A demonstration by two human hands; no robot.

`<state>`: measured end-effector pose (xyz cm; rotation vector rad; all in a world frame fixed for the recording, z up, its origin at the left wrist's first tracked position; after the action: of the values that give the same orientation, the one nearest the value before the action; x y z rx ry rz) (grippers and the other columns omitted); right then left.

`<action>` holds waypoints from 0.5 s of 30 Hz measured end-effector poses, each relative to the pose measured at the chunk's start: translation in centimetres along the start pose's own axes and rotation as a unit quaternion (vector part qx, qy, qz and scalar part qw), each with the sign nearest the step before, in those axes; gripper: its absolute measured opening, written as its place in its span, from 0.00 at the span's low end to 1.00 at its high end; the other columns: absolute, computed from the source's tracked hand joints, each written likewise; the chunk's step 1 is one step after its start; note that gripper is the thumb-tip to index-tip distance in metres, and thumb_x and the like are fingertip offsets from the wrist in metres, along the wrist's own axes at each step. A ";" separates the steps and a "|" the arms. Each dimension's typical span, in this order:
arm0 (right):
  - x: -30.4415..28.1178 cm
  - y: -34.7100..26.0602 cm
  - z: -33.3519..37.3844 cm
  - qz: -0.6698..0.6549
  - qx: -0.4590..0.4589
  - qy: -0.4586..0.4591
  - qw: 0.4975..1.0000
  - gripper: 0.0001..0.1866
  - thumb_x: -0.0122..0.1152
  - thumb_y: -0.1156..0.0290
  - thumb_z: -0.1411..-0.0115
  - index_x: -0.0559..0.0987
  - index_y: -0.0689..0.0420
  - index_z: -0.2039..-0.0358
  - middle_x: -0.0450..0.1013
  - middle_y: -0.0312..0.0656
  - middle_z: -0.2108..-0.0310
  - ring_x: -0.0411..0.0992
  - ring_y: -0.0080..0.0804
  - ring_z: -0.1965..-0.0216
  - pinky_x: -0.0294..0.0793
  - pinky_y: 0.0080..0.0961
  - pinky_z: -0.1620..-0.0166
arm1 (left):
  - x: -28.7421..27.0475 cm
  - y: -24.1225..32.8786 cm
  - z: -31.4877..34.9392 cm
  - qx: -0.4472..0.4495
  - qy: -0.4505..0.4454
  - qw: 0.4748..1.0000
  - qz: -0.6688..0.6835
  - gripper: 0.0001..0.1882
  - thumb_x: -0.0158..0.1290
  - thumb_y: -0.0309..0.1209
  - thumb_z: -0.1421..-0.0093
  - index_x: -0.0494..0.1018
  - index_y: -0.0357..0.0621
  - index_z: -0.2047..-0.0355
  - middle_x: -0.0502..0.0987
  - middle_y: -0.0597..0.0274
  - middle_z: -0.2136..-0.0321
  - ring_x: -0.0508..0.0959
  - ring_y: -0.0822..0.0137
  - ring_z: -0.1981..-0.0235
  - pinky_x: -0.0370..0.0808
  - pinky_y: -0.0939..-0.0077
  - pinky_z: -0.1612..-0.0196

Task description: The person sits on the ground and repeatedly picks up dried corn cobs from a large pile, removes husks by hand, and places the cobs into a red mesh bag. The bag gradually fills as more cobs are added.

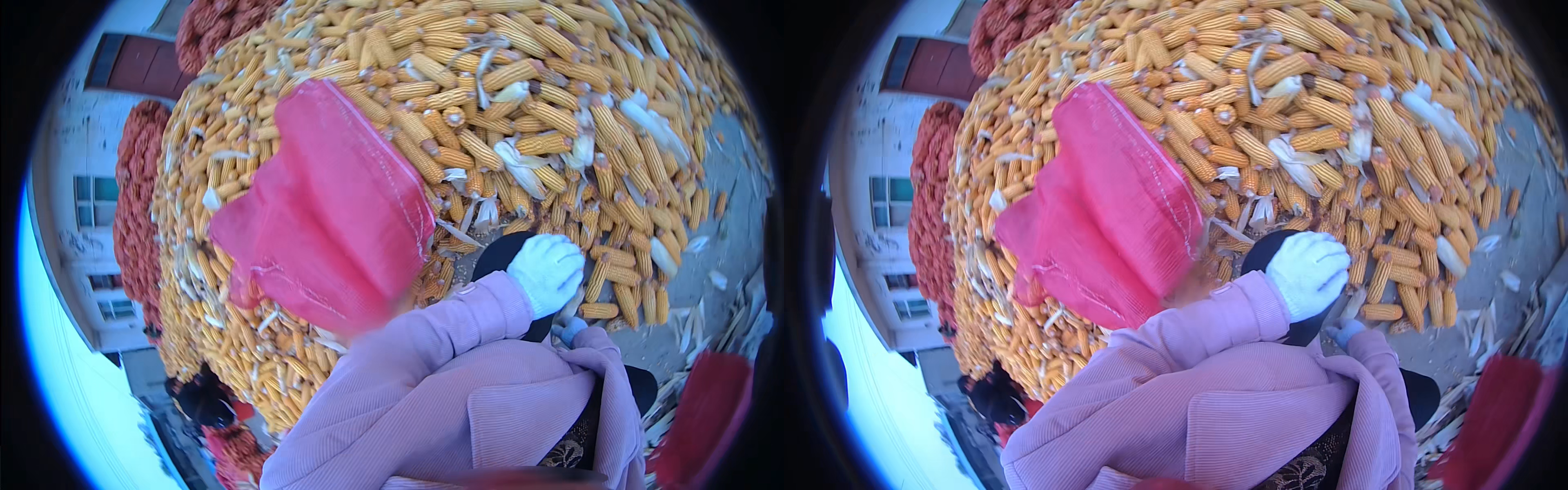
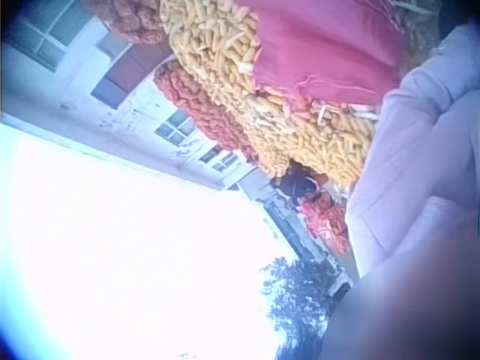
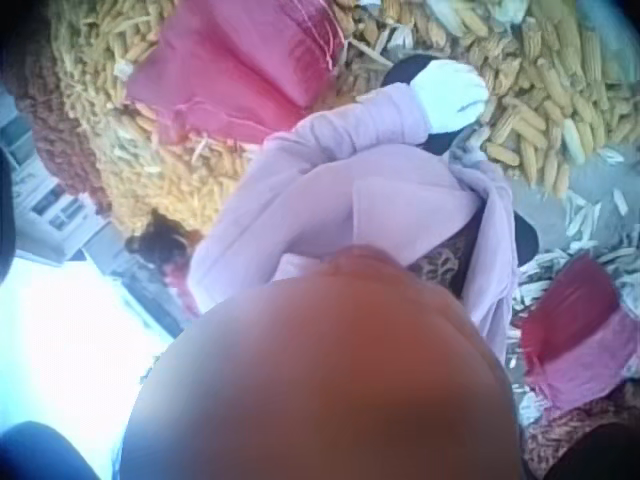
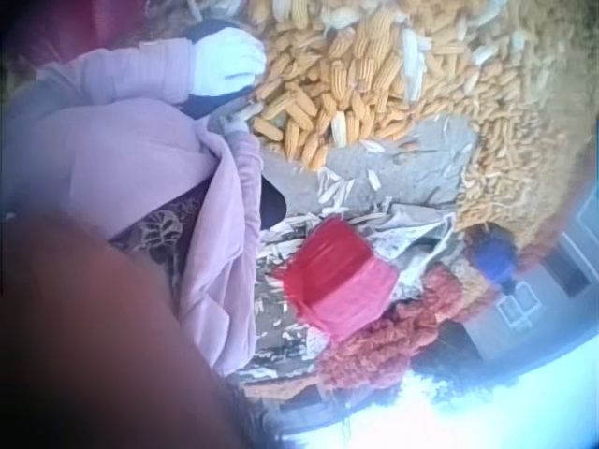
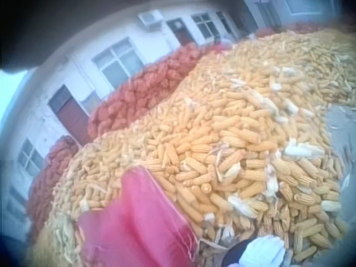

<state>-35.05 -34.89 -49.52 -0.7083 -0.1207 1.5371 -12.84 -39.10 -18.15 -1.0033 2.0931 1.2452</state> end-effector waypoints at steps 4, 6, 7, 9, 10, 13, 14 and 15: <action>-6.8 2.0 1.9 -0.152 -0.058 0.204 0.965 0.23 0.60 0.55 0.36 0.80 0.60 0.50 0.80 0.51 0.54 0.78 0.44 0.55 0.76 0.35 0.50 | -2.9 0.7 2.6 0.009 0.102 0.992 0.074 0.14 0.61 0.27 0.47 0.79 0.42 0.59 0.80 0.55 0.57 0.79 0.52 0.52 0.74 0.57 0.46; -8.0 2.9 3.6 -0.233 -0.041 0.223 0.946 0.19 0.62 0.57 0.36 0.80 0.60 0.54 0.79 0.46 0.61 0.77 0.39 0.59 0.76 0.32 0.55 | -5.6 -0.5 4.6 -0.030 0.170 0.975 0.138 0.14 0.62 0.26 0.47 0.78 0.41 0.58 0.80 0.54 0.56 0.79 0.50 0.52 0.74 0.56 0.45; -8.4 3.3 4.7 -0.285 -0.025 0.230 0.930 0.18 0.62 0.58 0.36 0.80 0.60 0.55 0.78 0.44 0.63 0.76 0.37 0.61 0.76 0.30 0.57 | -7.1 -1.0 6.5 -0.048 0.194 0.976 0.088 0.15 0.62 0.24 0.46 0.78 0.40 0.57 0.79 0.51 0.56 0.78 0.48 0.51 0.75 0.56 0.45; -8.7 3.5 7.1 -0.399 -0.006 0.232 0.887 0.17 0.62 0.60 0.36 0.79 0.61 0.57 0.75 0.40 0.67 0.75 0.33 0.64 0.75 0.29 0.60 | -10.5 -3.1 12.3 -0.134 0.207 0.966 0.079 0.16 0.63 0.26 0.45 0.78 0.39 0.56 0.78 0.49 0.55 0.78 0.48 0.51 0.75 0.58 0.45; -9.1 2.3 7.9 -0.334 -0.044 0.213 0.917 0.17 0.63 0.60 0.37 0.78 0.61 0.56 0.74 0.40 0.66 0.74 0.35 0.64 0.75 0.31 0.61 | -12.0 -4.2 16.0 -0.175 0.186 0.966 0.047 0.13 0.62 0.27 0.42 0.77 0.38 0.57 0.78 0.49 0.55 0.77 0.49 0.52 0.75 0.60 0.47; -9.9 -1.5 9.9 -0.128 -0.125 0.190 0.965 0.21 0.65 0.60 0.39 0.76 0.62 0.53 0.72 0.41 0.65 0.74 0.40 0.62 0.75 0.36 0.61 | -12.6 -7.5 31.7 -0.581 0.085 0.788 0.183 0.16 0.57 0.39 0.35 0.78 0.39 0.56 0.80 0.46 0.58 0.78 0.45 0.54 0.73 0.57 0.47; -10.1 -2.6 10.4 -0.051 -0.121 0.189 0.973 0.23 0.65 0.59 0.40 0.75 0.62 0.52 0.73 0.42 0.63 0.74 0.41 0.61 0.75 0.37 0.59 | -12.1 -7.6 37.0 -0.703 0.033 0.681 0.205 0.21 0.55 0.44 0.33 0.77 0.39 0.52 0.80 0.44 0.58 0.78 0.43 0.54 0.72 0.56 0.47; -10.2 -3.8 10.7 0.025 -0.116 0.188 0.975 0.24 0.66 0.58 0.41 0.75 0.62 0.51 0.73 0.43 0.62 0.75 0.42 0.60 0.75 0.37 0.58 | -12.7 -6.6 40.1 -0.699 0.042 0.696 0.158 0.28 0.55 0.50 0.36 0.74 0.38 0.47 0.78 0.42 0.55 0.77 0.43 0.50 0.71 0.55 0.44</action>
<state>-37.74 -40.33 -35.50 -1.1843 0.0033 1.4232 2.00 -1.22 -30.61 -1.1817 1.0206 3.1539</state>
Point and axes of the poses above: each hand's wrist, its own z-axis away from the middle knuckle, its own x-axis out of the palm, y = z × x, the point moved 6 cm from there along -z, towards the middle knuckle
